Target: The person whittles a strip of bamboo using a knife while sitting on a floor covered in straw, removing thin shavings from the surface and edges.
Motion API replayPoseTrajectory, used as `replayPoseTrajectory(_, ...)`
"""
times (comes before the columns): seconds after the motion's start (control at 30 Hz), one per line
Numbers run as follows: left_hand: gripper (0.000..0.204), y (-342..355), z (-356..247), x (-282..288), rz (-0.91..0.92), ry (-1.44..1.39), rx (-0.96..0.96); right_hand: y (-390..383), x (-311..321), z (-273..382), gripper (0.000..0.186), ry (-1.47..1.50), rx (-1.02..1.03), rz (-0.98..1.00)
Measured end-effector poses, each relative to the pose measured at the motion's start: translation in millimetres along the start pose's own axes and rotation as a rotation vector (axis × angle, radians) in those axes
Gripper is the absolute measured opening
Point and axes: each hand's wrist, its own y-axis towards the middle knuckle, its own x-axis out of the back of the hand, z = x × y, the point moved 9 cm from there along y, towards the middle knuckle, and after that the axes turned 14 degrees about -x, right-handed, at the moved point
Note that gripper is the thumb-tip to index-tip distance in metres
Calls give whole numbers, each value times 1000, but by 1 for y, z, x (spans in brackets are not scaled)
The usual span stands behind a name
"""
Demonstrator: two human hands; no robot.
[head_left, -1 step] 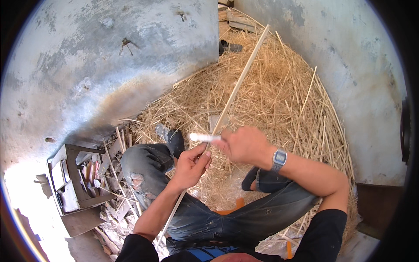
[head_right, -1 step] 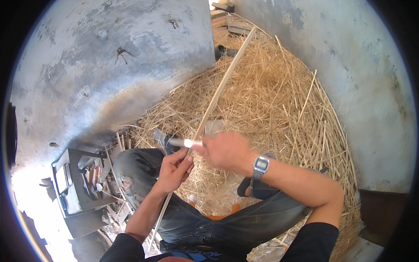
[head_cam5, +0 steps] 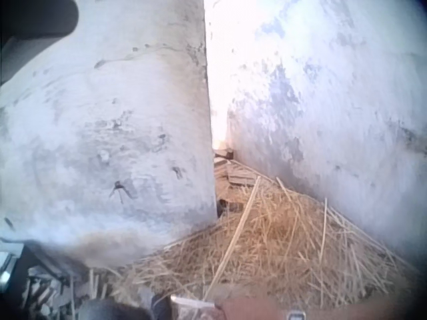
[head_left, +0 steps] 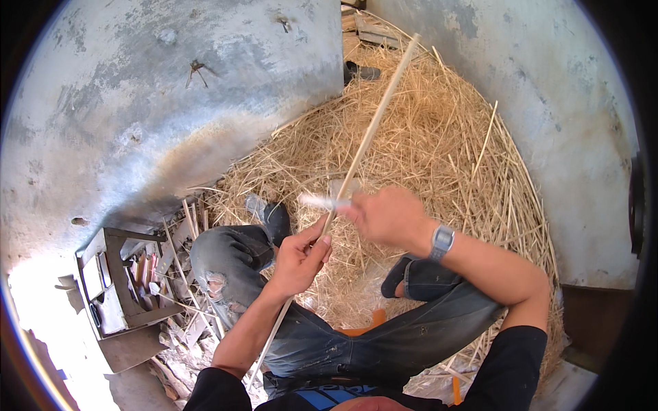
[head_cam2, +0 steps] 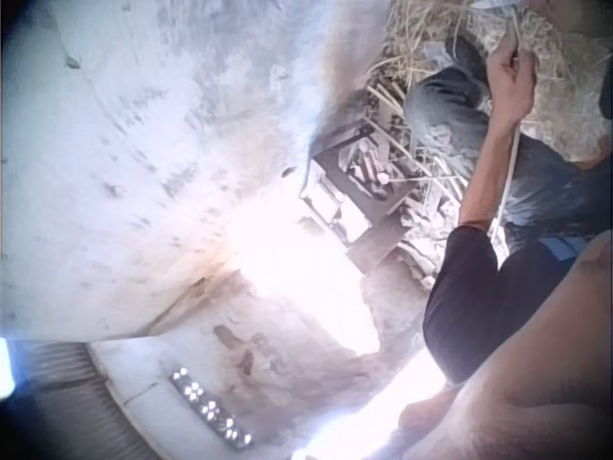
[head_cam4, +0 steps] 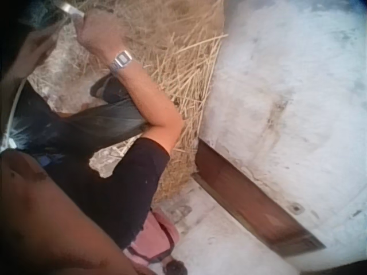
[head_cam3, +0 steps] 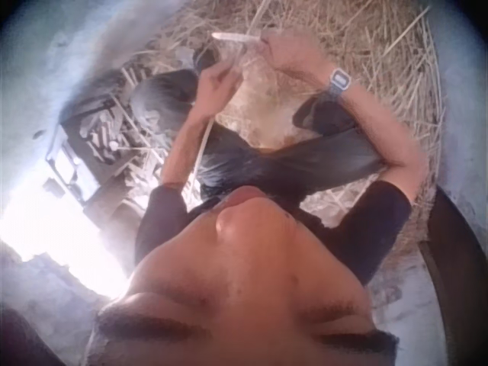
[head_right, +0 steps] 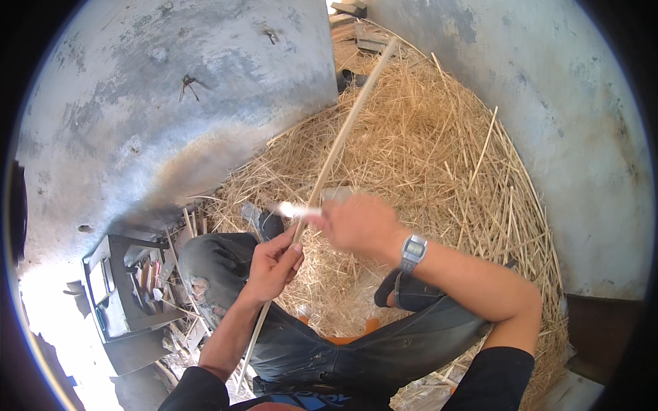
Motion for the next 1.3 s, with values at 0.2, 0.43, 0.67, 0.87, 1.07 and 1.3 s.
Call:
replayPoseTrajectory(0.2,47,-14,-9,-2,63,74,-40,85,95,-202,49,-159,-376,-426)
replayPoseTrajectory(0.43,53,-24,-9,6,108,-140,-5,46,103,-334,64,670,-642,-562)
replayPoseTrajectory(0.67,53,-24,-1,-10,230,-197,22,48,119,-180,36,1345,-127,-332)
replayPoseTrajectory(0.87,51,-11,-16,-25,273,-178,-45,54,118,-163,17,1514,-85,-268)
replayPoseTrajectory(1.07,50,5,-28,-31,270,-51,-126,49,93,-133,16,1417,-88,-147)
replayPoseTrajectory(1.3,52,8,-21,-28,200,-153,-41,34,67,-84,27,989,-111,-135)
